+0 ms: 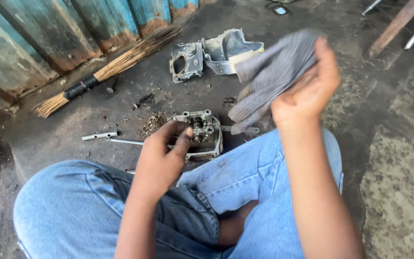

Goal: The person sits on the floor and cleans a disassembled engine cylinder head using a rag. They wipe the exterior and interior surfaces of the metal part, handling it with both hands to remove dirt and grime.

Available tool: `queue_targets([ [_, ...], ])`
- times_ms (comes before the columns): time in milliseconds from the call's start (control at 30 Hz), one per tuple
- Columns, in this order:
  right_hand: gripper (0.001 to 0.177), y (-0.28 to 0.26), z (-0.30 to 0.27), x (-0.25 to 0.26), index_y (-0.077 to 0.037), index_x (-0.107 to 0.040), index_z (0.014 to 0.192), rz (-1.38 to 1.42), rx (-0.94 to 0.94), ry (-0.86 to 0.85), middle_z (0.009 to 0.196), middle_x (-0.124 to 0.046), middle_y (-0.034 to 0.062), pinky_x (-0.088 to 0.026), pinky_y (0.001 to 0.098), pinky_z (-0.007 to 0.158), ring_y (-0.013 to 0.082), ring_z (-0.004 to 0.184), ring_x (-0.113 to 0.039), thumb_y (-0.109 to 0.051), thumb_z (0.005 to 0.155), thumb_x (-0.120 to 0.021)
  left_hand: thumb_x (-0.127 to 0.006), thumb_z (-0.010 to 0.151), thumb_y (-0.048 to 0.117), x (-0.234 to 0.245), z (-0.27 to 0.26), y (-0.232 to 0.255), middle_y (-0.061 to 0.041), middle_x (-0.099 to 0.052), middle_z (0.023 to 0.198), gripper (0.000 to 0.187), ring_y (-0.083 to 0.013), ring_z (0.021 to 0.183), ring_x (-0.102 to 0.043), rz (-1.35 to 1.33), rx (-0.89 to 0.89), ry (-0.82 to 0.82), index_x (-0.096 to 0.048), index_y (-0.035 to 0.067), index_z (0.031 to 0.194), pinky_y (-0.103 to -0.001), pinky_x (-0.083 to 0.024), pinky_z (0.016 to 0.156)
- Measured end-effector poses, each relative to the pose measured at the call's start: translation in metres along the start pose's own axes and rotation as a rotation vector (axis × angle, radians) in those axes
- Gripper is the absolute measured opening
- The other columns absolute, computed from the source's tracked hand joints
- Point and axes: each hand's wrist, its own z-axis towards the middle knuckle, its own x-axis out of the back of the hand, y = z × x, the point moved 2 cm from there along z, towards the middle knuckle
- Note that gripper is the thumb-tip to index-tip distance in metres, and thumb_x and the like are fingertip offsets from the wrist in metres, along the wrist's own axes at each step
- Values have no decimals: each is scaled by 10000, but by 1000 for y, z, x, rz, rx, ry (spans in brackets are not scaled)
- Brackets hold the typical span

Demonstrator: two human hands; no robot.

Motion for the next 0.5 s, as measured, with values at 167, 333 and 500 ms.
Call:
queue_targets([
  [167,309,10,-3,44,-75,-680,1185,-90,-158,18,1173,-713,72,-546,448,1059,244,1125,-671,-314,989,-674,-633,984,171,-17,-28,29,-53,-721,887,248,-103,784,-625,-367,15,-49,-718,-7,1135,-264,-520,708],
  [333,338,54,-22,129,-108,-700,1077,36,-319,251,1065,-766,86,-604,472,868,275,993,-731,-333,827,-662,-590,1004,115,-8,-48,68,-41,-736,968,207,-70,871,-666,-484,-53,128,-680,-19,1133,-234,-547,793],
  [500,278,20,-12,124,-102,-700,1219,-23,-226,152,1185,-731,61,-541,444,965,259,1091,-686,-269,997,-693,-574,995,108,-31,-34,53,-71,-731,974,217,-83,835,-651,-514,-99,126,-672,-9,1150,-252,-557,788],
])
